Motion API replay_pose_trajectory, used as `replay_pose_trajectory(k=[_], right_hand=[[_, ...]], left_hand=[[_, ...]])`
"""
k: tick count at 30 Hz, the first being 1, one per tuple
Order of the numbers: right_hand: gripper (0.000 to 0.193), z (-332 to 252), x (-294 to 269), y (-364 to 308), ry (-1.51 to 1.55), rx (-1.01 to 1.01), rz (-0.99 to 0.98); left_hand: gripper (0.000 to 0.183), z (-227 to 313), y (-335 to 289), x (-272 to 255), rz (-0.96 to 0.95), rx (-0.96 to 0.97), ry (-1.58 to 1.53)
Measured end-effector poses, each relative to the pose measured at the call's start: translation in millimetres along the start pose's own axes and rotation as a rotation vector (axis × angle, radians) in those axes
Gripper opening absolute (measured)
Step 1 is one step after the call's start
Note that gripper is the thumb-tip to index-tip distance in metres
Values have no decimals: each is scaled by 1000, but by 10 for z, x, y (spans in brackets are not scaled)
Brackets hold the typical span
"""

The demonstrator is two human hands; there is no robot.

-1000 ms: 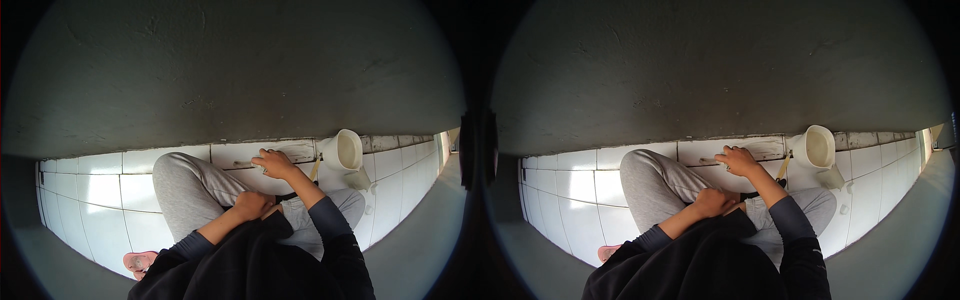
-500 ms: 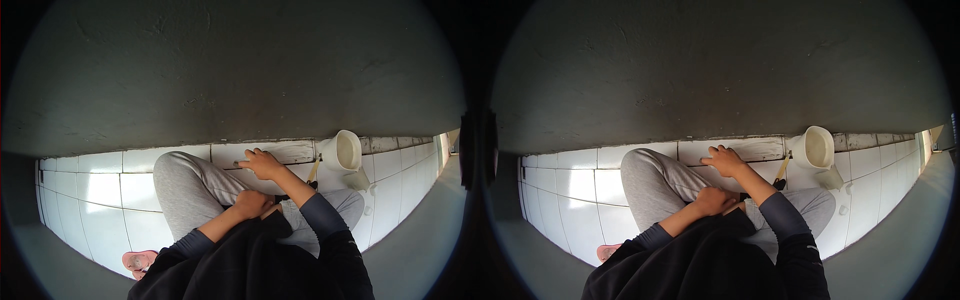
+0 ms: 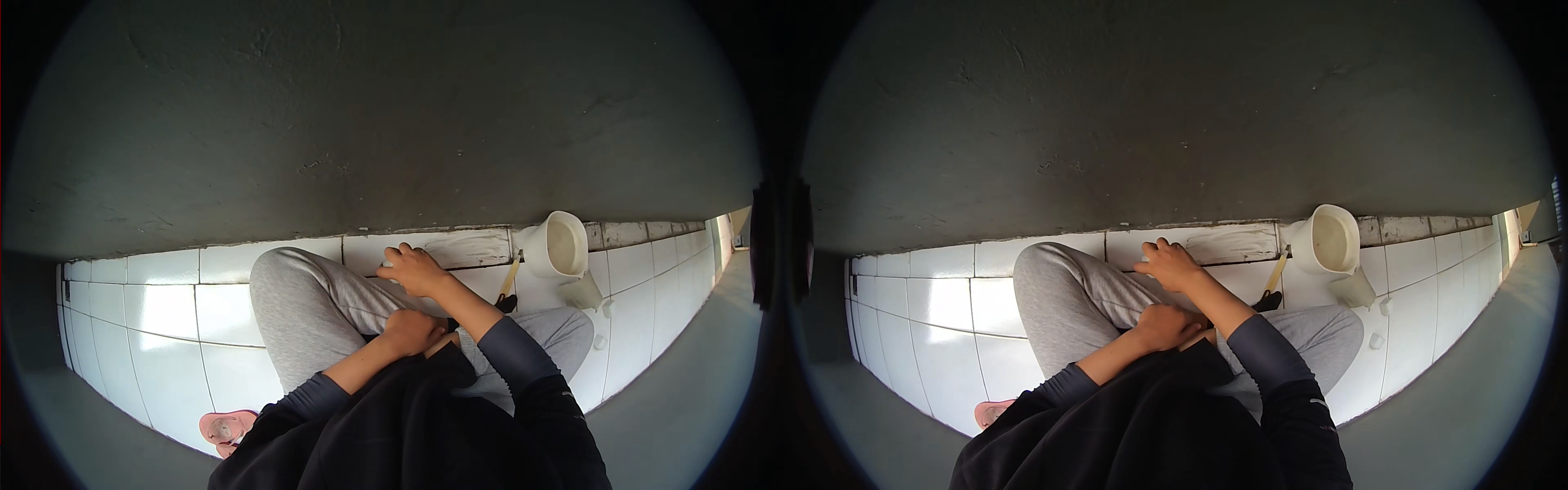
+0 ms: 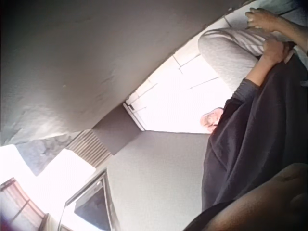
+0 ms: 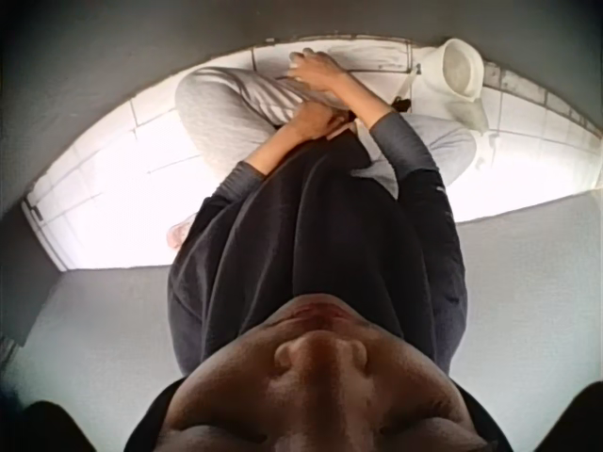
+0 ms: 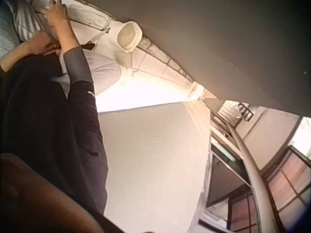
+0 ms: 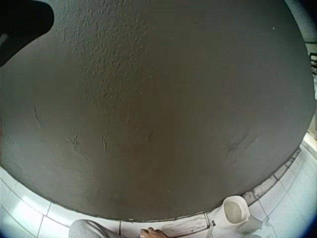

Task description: The person applies a white substance to gaps or cracks in a tiled floor and wall intersection by hand using a small cloth, periodically dipping the cloth into a white bucket and smoothing the material along the edge.

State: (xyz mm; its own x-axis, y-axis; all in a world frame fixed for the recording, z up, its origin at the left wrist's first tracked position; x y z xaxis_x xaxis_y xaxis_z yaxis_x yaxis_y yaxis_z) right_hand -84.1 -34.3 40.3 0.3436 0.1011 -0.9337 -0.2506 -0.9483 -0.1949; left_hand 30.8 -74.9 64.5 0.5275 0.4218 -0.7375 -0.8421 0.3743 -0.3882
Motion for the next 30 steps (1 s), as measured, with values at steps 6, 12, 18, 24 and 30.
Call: replay_pose_trajectory(k=[6, 12, 18, 24, 30], right_hand=[[39, 459, -131, -610, -114, 88, -90], [36, 262, -41, -387, -113, 81, -40], [36, 3, 25, -50, -3, -12, 49], [36, 505, -119, -704, -155, 101, -69], [35, 223, -8, -340, -77, 24, 17]], left_hand=[[29, 5, -30, -29, 49, 16, -20], [29, 22, 4, -26, 19, 27, -12], [31, 0, -1, 5, 37, 14, -23], [32, 37, -48, -93, 33, 25, -1], [33, 24, -3, -32, 47, 34, -42]])
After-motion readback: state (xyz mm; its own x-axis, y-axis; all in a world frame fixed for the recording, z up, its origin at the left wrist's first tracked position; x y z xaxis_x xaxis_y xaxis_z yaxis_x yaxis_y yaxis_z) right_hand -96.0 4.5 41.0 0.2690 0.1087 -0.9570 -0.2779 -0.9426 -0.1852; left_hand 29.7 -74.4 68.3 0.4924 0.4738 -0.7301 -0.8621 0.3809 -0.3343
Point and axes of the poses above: each hand's wrist, its own y-axis towards the middle knuckle, its own x-axis out of the palm, z = x × y, the point moved 1 cm from there along y, towards the middle knuckle, and after that the axes turned 3 degrees about y, right-handed, at the moved point
